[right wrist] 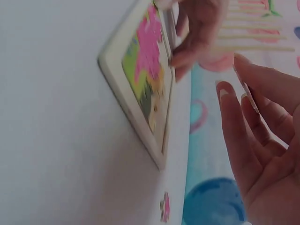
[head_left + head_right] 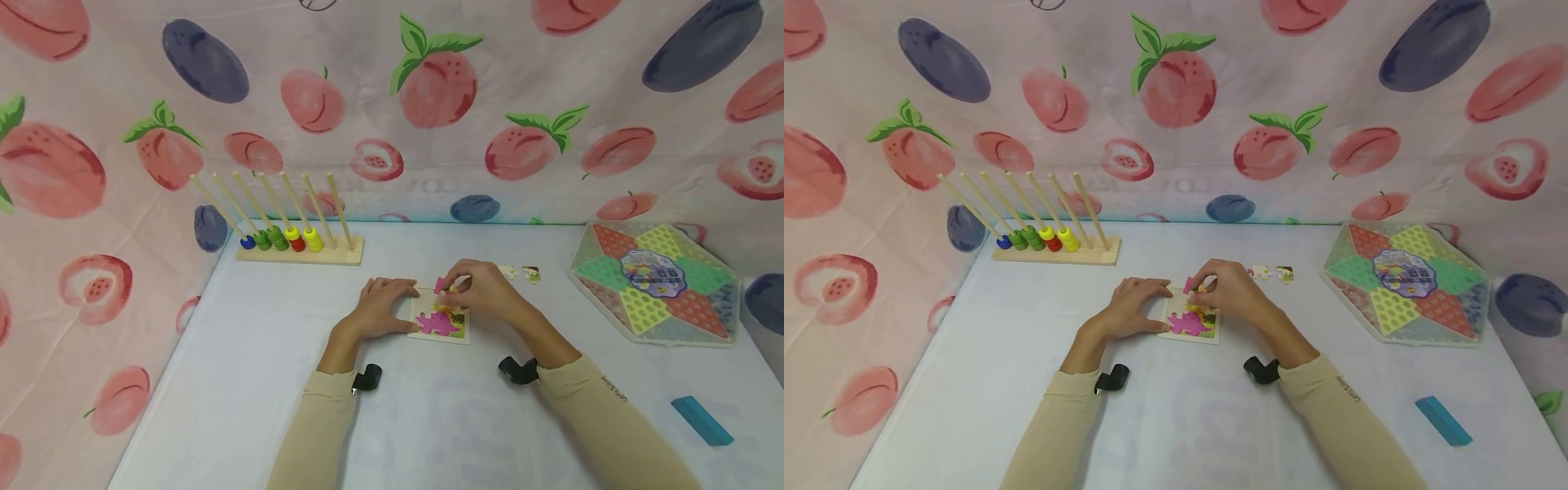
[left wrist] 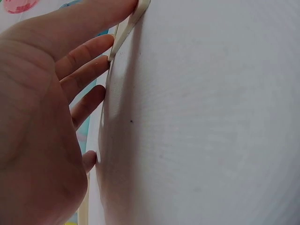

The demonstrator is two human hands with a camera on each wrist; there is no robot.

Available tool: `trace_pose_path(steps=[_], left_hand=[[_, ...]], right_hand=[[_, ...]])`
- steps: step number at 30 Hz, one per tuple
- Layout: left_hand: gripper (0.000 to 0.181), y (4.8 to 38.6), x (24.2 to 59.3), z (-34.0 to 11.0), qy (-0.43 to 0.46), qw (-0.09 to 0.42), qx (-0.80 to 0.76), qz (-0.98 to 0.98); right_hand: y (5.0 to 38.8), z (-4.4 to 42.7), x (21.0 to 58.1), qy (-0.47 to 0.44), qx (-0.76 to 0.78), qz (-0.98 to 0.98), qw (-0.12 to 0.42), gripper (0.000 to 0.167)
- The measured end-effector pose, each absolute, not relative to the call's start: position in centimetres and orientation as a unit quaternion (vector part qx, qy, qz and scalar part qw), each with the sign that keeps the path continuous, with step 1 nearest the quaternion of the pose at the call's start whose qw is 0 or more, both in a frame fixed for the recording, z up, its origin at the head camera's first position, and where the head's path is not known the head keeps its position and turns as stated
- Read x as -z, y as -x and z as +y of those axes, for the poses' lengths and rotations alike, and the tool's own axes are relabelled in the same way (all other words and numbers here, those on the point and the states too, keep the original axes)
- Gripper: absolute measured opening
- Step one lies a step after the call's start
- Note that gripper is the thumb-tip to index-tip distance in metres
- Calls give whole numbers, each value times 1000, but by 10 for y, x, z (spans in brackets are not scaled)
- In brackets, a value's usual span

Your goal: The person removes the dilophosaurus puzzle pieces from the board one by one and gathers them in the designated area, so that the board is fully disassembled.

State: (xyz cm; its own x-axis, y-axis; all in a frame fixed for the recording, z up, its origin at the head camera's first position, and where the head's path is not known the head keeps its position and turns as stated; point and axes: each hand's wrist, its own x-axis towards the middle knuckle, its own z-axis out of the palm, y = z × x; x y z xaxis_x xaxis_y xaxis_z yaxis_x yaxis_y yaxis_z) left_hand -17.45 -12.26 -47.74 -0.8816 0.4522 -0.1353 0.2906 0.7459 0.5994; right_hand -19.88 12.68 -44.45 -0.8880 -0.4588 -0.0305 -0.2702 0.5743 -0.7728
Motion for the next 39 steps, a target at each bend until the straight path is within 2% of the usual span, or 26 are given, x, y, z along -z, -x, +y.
trace_pose_path(steps=[6,19,29,39], left_hand=[[57,174,477,-123,-197,141,-303,922],[58,174,478,-123,-198,142,-312,918],[57,174,480,-124,-197,143,-316,917],[57,174,478,-124,-198,145,-316,917]], right_hand=[[206,148,444,163,430,878,133,22],[208,189,443,144,424,891,83,27],[202,195,464,78,409,898,142,26],[200,186,474,52,373,914,153,23]])
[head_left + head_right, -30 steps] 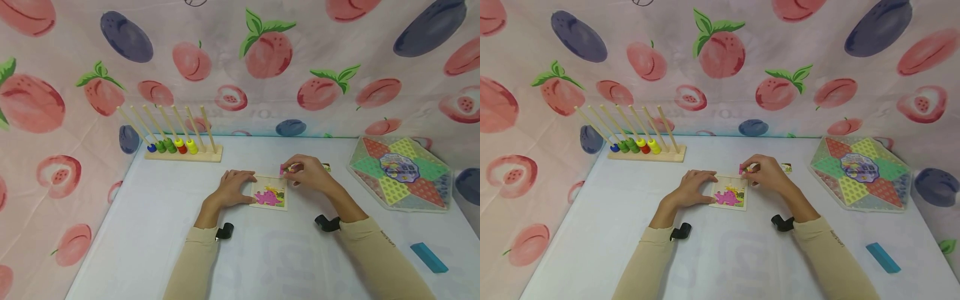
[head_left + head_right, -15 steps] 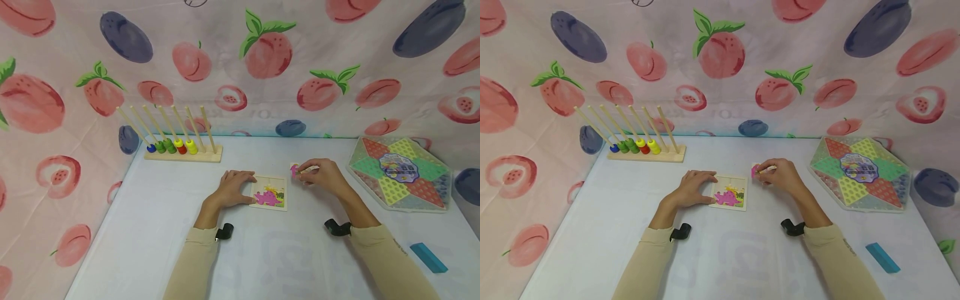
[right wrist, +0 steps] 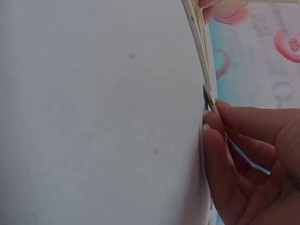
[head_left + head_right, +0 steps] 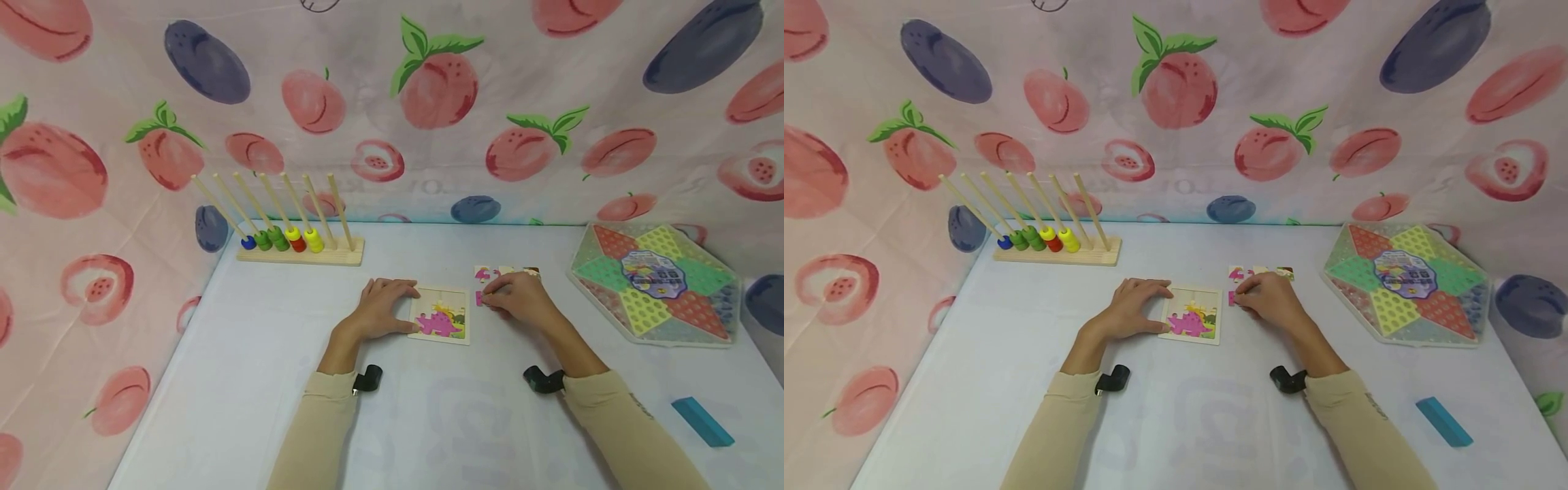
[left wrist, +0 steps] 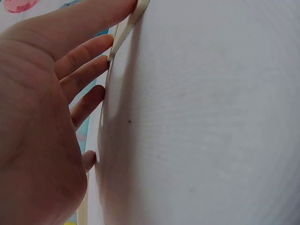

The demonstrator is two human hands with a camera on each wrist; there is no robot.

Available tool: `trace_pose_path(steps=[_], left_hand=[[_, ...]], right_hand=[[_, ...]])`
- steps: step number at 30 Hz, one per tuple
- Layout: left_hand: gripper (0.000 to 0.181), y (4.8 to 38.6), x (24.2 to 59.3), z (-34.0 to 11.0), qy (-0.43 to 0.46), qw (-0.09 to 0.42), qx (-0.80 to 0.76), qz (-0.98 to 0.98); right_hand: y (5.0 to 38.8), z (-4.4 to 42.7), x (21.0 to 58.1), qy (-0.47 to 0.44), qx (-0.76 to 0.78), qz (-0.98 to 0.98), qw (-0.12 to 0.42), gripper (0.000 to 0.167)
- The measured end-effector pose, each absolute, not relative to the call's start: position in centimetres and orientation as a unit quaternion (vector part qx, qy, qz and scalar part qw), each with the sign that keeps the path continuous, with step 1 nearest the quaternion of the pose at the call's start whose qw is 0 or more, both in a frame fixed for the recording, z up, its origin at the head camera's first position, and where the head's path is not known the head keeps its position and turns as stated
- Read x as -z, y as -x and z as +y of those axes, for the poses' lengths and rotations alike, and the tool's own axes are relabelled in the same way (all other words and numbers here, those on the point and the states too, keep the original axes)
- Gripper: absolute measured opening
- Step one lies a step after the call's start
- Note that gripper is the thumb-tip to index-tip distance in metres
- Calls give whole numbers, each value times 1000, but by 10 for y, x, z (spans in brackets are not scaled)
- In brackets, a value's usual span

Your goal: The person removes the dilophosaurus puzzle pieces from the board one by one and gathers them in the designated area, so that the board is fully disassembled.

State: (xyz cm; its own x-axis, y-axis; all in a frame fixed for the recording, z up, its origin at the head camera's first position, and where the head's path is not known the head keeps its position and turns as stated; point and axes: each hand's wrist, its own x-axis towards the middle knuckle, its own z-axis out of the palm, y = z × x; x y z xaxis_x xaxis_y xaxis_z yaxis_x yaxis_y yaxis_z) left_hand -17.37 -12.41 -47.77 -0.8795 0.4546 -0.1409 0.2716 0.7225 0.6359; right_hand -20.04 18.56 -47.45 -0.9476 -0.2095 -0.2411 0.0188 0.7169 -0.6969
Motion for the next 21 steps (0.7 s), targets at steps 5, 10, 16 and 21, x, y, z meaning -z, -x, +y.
trace_pose_path(steps=[5,10,16,21], left_hand=[[57,174,478,-124,-198,146,-313,917],[57,174,479,-124,-199,142,-311,918],[57,174,480,-124,-200,140,-310,919],[57,175,482,-124,-199,139,-310,919]], right_hand=[[203,178,473,40,345,926,147,24],[206,175,471,31,333,929,158,23],[207,174,468,29,334,926,176,22],[208,174,468,22,337,924,181,24]])
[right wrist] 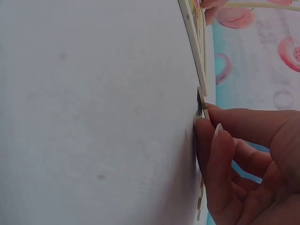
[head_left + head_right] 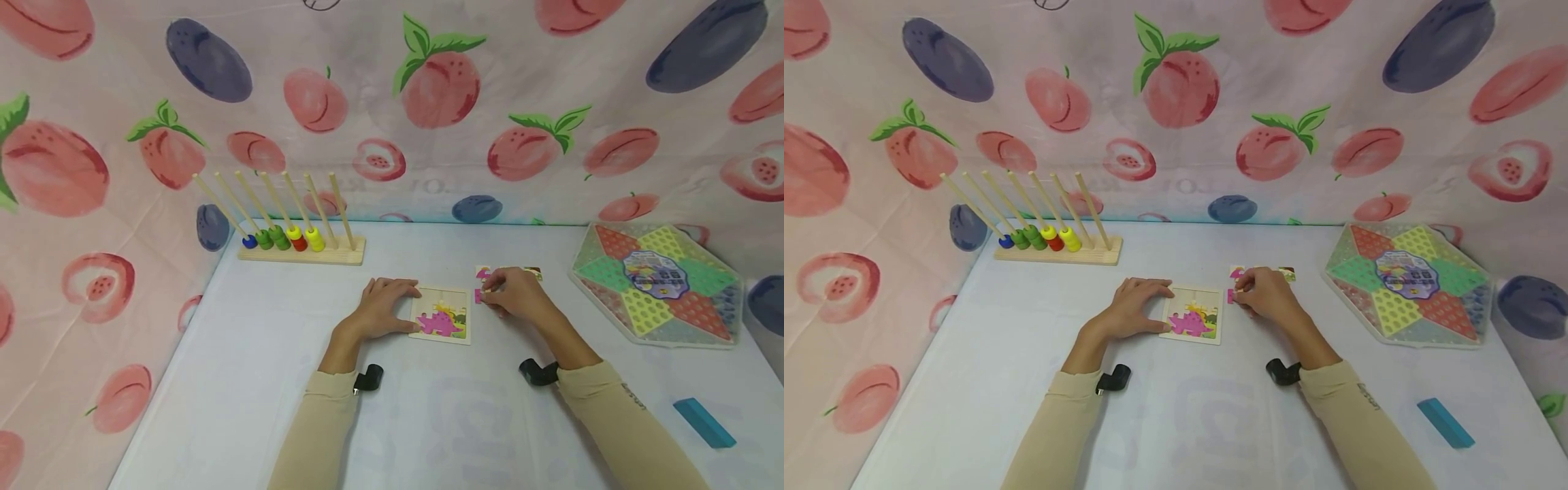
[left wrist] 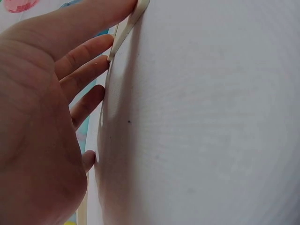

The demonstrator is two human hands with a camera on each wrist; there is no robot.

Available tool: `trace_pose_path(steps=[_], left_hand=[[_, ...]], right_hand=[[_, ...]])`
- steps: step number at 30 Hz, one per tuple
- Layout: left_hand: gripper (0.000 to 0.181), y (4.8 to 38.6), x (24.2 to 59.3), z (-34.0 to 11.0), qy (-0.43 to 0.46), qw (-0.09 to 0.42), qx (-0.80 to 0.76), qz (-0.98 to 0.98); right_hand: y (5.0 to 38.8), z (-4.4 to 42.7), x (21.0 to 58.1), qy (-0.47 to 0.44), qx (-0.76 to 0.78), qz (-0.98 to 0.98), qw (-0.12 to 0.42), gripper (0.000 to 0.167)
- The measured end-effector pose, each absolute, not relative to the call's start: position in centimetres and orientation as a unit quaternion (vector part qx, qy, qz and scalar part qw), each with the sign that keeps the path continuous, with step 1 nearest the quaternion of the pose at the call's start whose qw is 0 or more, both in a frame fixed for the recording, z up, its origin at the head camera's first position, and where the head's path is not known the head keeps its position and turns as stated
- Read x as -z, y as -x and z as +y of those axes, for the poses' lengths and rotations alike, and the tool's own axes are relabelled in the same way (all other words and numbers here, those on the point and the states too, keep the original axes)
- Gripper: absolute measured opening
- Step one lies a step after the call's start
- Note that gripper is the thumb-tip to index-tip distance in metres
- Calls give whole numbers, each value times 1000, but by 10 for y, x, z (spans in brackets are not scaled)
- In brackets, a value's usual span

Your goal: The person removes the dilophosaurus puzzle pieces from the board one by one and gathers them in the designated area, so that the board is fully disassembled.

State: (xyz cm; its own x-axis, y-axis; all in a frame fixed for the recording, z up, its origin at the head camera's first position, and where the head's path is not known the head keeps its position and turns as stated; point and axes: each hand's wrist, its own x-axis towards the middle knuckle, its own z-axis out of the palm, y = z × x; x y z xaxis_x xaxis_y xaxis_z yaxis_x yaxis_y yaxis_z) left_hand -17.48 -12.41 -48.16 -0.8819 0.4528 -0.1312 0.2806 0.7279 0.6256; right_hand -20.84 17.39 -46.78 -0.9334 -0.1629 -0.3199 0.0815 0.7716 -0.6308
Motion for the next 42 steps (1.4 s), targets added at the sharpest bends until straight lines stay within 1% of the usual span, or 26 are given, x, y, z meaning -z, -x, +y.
trace_pose_path(steps=[3,10,22,29,32,37,42], left_hand=[[57,175,482,-124,-200,138,-309,920],[57,174,479,-123,-198,140,-308,920],[58,174,478,-124,-200,141,-309,919],[57,174,479,-124,-197,142,-311,919],[58,174,479,-124,-197,141,-310,919],[58,174,479,-123,-196,141,-308,920],[58,174,479,-123,-195,144,-306,921]], right_hand=[[209,175,468,21,338,924,177,25],[209,178,470,66,282,950,113,29],[209,174,467,70,277,952,111,30],[210,169,465,54,297,946,118,36],[210,165,463,50,316,941,112,38],[208,158,460,70,339,933,93,39],[206,153,459,104,349,927,92,37]])
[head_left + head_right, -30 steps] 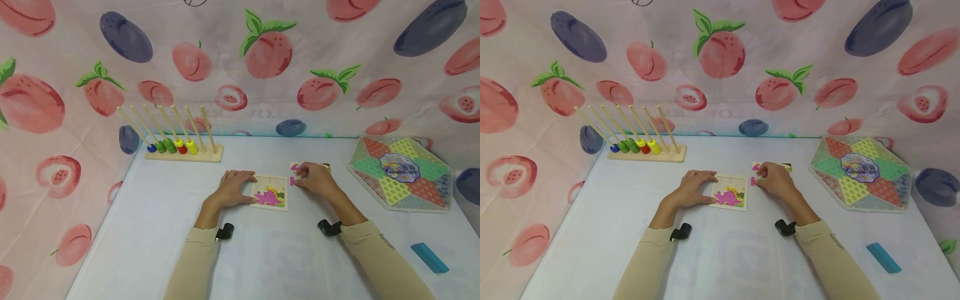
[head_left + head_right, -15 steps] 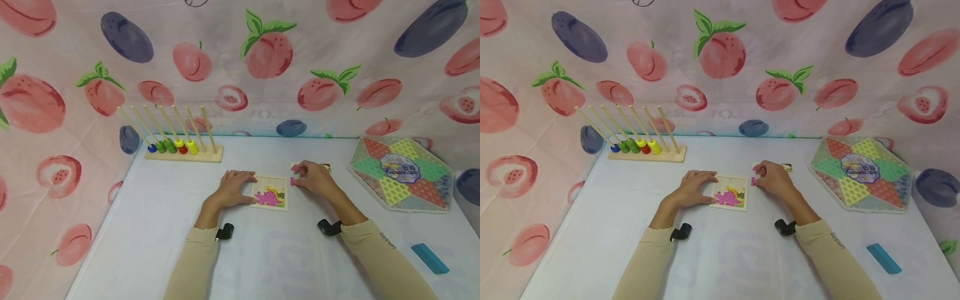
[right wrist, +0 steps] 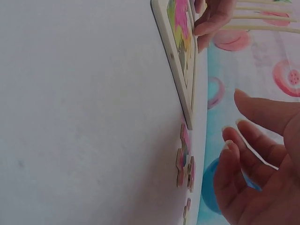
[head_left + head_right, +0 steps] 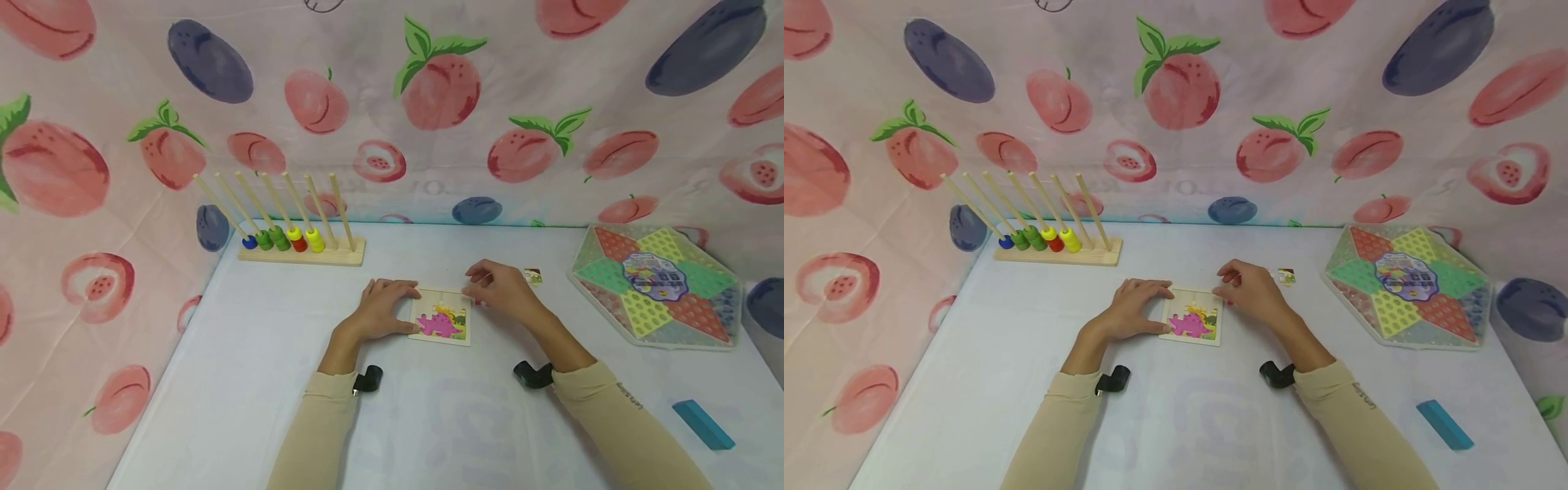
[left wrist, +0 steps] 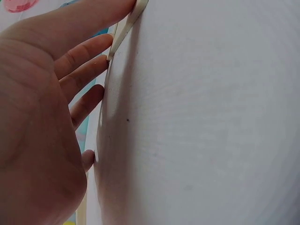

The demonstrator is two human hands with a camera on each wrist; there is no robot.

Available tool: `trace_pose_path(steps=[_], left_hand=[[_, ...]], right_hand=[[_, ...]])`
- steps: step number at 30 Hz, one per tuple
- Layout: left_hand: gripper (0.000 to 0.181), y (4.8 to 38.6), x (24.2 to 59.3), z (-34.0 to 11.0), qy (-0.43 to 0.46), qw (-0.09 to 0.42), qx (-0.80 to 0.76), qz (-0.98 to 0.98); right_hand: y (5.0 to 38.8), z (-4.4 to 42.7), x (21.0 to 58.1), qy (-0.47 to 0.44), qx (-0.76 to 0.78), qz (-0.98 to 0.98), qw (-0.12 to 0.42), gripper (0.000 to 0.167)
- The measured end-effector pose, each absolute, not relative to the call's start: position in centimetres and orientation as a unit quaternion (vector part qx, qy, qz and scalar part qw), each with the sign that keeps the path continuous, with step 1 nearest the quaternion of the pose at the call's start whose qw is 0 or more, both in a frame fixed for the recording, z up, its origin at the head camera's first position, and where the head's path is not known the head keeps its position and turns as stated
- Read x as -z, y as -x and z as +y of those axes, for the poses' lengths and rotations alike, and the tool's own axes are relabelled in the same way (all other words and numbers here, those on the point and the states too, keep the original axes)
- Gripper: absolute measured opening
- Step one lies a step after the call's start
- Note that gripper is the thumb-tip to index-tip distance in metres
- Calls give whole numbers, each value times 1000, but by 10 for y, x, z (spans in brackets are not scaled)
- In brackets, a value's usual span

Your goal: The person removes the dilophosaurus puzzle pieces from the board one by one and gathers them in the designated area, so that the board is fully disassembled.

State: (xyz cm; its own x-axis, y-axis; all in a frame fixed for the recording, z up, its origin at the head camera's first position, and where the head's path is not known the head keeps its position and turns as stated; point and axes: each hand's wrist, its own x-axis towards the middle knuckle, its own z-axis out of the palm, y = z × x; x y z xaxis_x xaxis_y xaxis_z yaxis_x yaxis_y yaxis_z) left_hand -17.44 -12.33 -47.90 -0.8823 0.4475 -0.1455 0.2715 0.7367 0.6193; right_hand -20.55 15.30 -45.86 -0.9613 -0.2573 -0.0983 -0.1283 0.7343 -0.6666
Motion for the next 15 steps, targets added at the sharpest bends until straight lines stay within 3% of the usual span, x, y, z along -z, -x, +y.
trace_pose_path(steps=[8,15], left_hand=[[58,176,482,-124,-196,146,-297,923],[58,177,483,-124,-194,147,-302,922]], right_hand=[[203,147,460,148,350,917,119,40],[201,140,462,256,343,896,119,41]])
